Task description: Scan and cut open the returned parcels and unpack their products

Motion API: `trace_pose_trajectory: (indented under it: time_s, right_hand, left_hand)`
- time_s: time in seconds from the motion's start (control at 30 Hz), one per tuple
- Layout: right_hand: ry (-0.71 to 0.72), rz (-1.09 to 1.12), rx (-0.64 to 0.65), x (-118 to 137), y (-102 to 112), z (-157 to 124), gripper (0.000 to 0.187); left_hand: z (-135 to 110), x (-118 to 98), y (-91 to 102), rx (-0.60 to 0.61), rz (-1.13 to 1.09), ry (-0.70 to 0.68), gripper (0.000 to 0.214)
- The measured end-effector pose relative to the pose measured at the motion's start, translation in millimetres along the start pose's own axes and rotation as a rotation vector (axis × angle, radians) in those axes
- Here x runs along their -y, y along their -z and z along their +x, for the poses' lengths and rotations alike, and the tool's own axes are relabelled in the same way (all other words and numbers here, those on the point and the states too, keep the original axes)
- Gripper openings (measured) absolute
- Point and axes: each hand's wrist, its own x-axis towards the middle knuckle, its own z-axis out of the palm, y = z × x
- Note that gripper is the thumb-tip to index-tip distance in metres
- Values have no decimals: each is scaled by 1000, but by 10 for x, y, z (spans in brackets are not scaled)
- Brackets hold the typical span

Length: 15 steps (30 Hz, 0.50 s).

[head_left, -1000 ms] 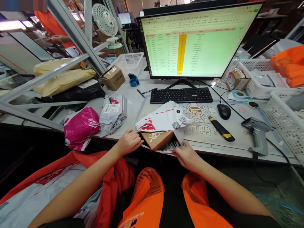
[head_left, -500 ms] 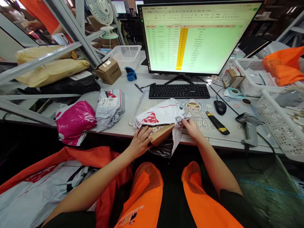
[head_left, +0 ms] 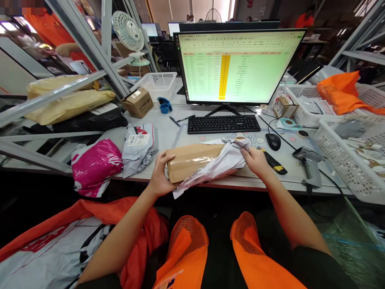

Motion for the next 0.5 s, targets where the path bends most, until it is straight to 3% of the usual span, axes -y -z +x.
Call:
trace_pose_trajectory:
  time_s: [0.1, 0.27, 0.4, 0.5]
  right_hand:
    - [2, -123, 126, -124, -132, -62, 48]
    - [-78, -386, 273, -135, -336, -152, 41]
    - [-58, -344, 313, -64, -388, -176, 29]
    - [14, -231, 276, 17, -364, -214, 27]
  left_hand:
    - [-100, 179, -14, 3, -28, 75, 82]
    - [-212, 397, -61, -80, -101, -11, 88]
    - [-255, 517, -124, -237, -158, 105, 99]
    - [-198, 448, -186, -407, -235, 247, 101]
